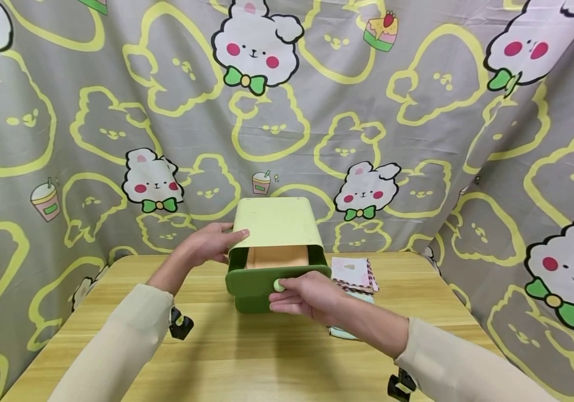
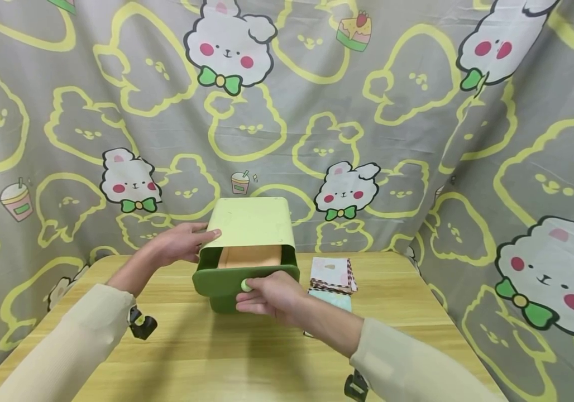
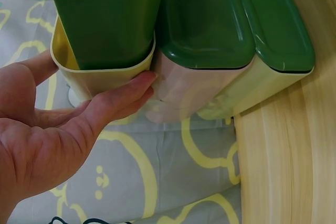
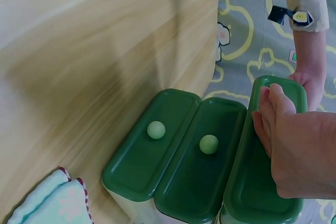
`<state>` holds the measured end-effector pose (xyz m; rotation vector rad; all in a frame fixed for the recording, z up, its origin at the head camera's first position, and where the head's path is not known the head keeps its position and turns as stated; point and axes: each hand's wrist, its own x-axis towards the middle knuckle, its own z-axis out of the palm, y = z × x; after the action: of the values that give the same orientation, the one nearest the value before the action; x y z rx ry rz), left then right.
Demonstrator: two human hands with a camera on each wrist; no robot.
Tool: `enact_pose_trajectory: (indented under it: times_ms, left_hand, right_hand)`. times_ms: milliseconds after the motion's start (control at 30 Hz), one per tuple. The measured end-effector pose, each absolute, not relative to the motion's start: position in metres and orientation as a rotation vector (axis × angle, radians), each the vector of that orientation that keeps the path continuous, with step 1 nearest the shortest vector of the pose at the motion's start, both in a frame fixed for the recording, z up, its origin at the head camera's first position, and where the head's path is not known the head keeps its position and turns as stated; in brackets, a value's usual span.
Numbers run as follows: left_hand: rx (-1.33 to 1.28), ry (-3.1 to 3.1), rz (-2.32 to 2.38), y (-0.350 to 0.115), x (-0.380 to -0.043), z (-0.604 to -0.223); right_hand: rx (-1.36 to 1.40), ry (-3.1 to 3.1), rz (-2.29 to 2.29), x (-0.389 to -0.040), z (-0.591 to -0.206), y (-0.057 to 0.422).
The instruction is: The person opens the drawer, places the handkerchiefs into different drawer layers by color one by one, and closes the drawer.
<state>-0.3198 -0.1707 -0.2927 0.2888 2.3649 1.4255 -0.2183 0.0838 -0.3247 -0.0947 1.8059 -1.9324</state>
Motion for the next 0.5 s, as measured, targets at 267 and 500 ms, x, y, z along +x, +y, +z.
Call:
enact_pose_trajectory:
  times_ms: [267,500]
  left_hand:
    - [0.264,2.389,1.391,-0.171,-0.321,-0.292]
    - [0.272,2.377,1.413,-0.171,-0.321,-0.292]
  right_hand:
    - [-0.072,1.825,-1.956,-0.237,-0.326,0.079]
    - [-0.078,1.788,-1.997,-0.25,-0.327,0.076]
